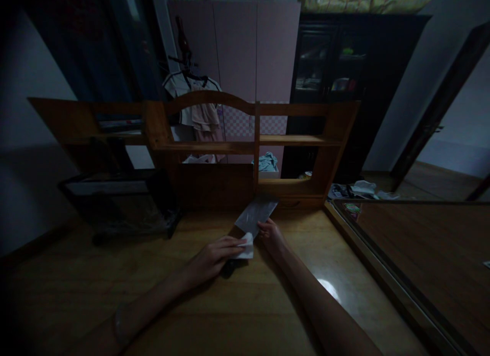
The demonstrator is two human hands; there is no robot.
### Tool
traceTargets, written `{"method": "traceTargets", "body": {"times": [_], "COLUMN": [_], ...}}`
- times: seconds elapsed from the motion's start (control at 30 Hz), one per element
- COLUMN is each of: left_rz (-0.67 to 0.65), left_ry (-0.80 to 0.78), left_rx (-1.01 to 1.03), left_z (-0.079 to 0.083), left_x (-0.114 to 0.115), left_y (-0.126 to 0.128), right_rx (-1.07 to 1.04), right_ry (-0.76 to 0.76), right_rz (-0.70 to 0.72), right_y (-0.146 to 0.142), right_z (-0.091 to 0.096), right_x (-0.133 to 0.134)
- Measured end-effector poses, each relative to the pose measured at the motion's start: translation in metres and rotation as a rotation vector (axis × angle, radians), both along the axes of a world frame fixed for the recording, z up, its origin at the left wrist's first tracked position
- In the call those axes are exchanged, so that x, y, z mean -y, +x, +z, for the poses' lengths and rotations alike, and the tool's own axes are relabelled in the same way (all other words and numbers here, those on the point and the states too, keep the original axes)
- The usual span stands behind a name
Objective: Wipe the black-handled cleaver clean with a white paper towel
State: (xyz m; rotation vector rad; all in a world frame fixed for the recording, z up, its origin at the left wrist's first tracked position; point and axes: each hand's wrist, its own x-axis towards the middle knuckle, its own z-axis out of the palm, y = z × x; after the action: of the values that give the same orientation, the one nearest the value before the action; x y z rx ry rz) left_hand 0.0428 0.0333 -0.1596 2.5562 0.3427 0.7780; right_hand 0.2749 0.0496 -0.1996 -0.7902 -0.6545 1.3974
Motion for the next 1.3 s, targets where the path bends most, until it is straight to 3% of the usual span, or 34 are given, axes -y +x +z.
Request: {"method": "traceTargets", "body": {"times": [0.43, 0.93, 1.3], "left_rz": [-0.017, -0.008, -0.006], "left_ry": [-0.03, 0.015, 0.035], "left_rx": [-0.038, 0.082, -0.008], "left_z": [0.005, -0.005, -0.005], "left_x": [0.003, 0.001, 0.003], "left_y": [0.0, 0.0, -0.003], "right_rx": [-0.003, -0.015, -0.011], "right_ry": [0.008, -0.003, -0.004], "right_rz": [-0.005, -0.011, -0.015], "right_y": [0.001, 0.001, 0.001], "right_z": [-0.001, -0.003, -0.002], "right_x": [0.001, -0.003, -0.002]}}
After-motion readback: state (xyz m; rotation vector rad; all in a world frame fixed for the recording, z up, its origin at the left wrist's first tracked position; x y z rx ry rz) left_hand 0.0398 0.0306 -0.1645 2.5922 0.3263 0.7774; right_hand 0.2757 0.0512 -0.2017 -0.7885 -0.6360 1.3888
